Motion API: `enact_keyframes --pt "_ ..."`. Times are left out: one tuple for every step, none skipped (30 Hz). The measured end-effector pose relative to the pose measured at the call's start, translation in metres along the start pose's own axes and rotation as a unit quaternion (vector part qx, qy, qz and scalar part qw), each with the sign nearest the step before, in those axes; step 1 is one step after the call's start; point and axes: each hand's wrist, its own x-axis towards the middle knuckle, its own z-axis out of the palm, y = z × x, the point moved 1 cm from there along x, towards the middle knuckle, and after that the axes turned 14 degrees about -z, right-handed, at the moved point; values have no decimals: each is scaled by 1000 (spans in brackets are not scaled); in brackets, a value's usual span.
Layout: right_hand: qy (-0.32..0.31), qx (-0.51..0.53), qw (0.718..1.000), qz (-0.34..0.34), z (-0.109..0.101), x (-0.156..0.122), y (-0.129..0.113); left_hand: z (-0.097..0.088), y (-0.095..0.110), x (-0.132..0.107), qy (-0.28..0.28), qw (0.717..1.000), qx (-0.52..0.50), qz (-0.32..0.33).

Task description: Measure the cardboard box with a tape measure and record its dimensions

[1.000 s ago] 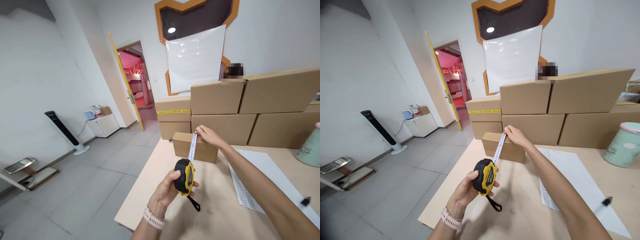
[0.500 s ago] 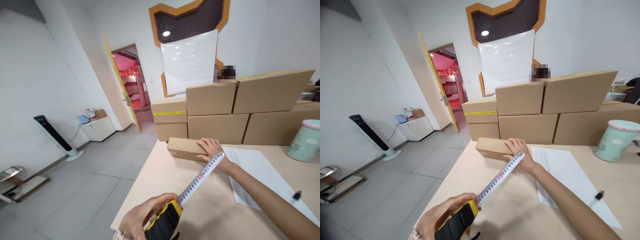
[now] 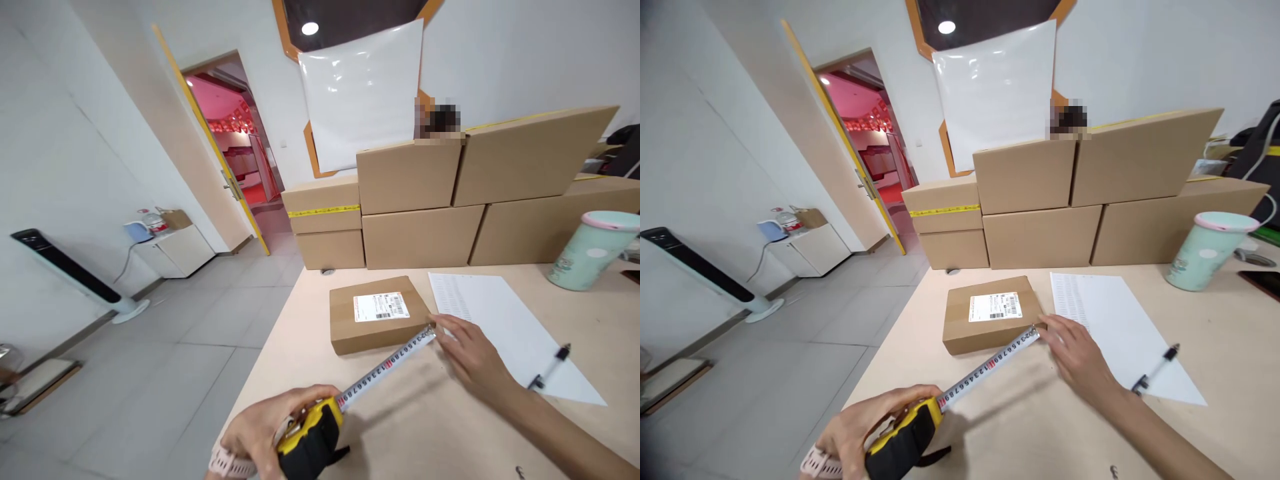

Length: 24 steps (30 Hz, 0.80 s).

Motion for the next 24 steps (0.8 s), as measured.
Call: enact_keyframes --pt "17 46 995 83 -8 -7 -6 -1 4 1 -20 1000 18 -11" --pt "29 103 981 160 -15 -13 -13 -2 8 3 -38 998 42 -18" --pt "33 162 960 225 -21 -19 -19 -2 12 6 -48 996 71 -25" --pt "35 214 938 270 -26 -23 -26 -3 15 10 -52 993 102 -31" --pt "39 248 921 299 -30 -28 -31 -4 18 14 -55 989 134 -37" --pt "52 262 910 316 -32 -31 -35 -5 19 18 -58 984 164 -41" --pt "70 259 905 330 -34 -34 -39 -7 18 22 -60 978 193 -44" --pt "91 247 902 343 -35 -37 -41 -8 17 26 -64 973 219 -45" --pt "111 234 899 353 -34 -39 -44 -10 15 30 -62 967 242 -44" --pt "126 229 896 359 -32 -39 -48 -11 14 34 -57 962 263 -40" --pt "136 233 893 361 -29 -38 -53 -11 12 37 -51 957 282 -38" --pt "139 246 890 357 -25 -36 -59 -11 12 41 -45 952 299 -38" --pt "135 264 890 347 -19 -32 -67 -9 13 44 -41 947 316 -42" --pt "127 283 891 332 -12 -27 -75 -7 14 48 -37 942 331 -48" --pt "116 297 895 314 -4 -22 -83 -3 15 51 -33 937 344 -54" --pt "103 302 901 294 3 -16 -91 1 17 53 -30 933 355 -60" --pt "86 305 909 271 9 -12 -96 5 18 56 -22 929 363 -65" --pt "70 300 917 252 12 -9 -98 9 18 58 -10 927 369 -69" --pt "60 284 925 245 13 -9 -97 12 18 60 6 924 374 -74" --pt "60 253 932 253 10 -10 -91 13 16 62 24 921 379 -84" --pt "66 202 937 278 4 -14 -81 13 13 64 42 917 385 -96" --pt "76 132 935 321 -5 -20 -67 11 11 65 59 911 393 -110" --pt "78 44 926 368 -16 -27 -52 9 8 67 74 904 404 -123" --pt "57 -52 905 418 -28 -36 -36 5 5 69 85 896 415 -133"
